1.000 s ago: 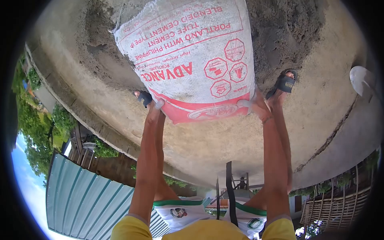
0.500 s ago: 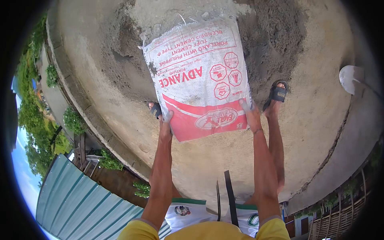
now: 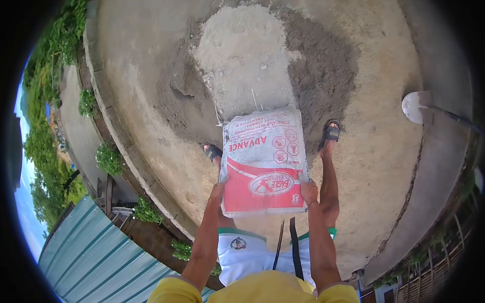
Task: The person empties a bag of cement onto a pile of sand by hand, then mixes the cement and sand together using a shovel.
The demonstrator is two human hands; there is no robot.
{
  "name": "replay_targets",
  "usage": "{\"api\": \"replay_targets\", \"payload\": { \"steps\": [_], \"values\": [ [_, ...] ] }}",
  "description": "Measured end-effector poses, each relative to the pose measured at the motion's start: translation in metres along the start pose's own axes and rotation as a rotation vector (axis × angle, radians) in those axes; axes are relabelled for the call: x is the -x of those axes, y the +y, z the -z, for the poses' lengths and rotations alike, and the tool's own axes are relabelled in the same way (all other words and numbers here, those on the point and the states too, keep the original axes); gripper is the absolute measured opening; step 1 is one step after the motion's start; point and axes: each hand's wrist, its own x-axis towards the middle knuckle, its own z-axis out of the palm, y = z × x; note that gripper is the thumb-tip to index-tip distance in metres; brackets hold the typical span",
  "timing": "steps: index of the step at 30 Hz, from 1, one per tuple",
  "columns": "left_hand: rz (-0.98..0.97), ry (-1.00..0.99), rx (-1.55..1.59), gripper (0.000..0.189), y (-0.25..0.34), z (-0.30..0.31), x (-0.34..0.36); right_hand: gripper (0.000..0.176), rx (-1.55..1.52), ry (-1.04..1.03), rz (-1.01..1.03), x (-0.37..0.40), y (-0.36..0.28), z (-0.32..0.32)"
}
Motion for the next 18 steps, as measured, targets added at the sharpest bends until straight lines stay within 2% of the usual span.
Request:
{"api": "replay_targets", "payload": {
  "steps": [7, 10, 12, 15, 17, 18],
  "values": [
    [-0.055, -0.031, 0.059, 0.073, -0.009, 0.001, 0.009, 0.08, 0.077, 0.034, -0.012, 0.014, -0.018, 0.012],
    [-0.105, -0.026, -0.071, 0.073, 0.005, 0.005, 0.017, 0.073, 0.045, 0.081, 0.068, 0.003, -0.02, 0.018],
    [-0.164, -0.008, -0.279, 0.07, 0.027, 0.01, 0.011, 0.068, 0.051, 0.134, 0.113, -0.003, -0.022, 0.021],
    [-0.323, 0.082, -0.384, 0.064, 0.066, 0.004, 0.036, 0.064, -0.056, 0.131, 0.181, -0.013, -0.027, 0.031],
    [-0.273, 0.089, -0.371, 0.064, 0.089, 0.004, 0.041, 0.062, -0.047, 0.134, 0.189, -0.007, -0.027, 0.036],
    [-0.303, 0.143, -0.424, 0.053, 0.095, -0.002, 0.035, 0.061, -0.053, 0.149, 0.204, -0.01, -0.036, 0.041]
  ]
}}
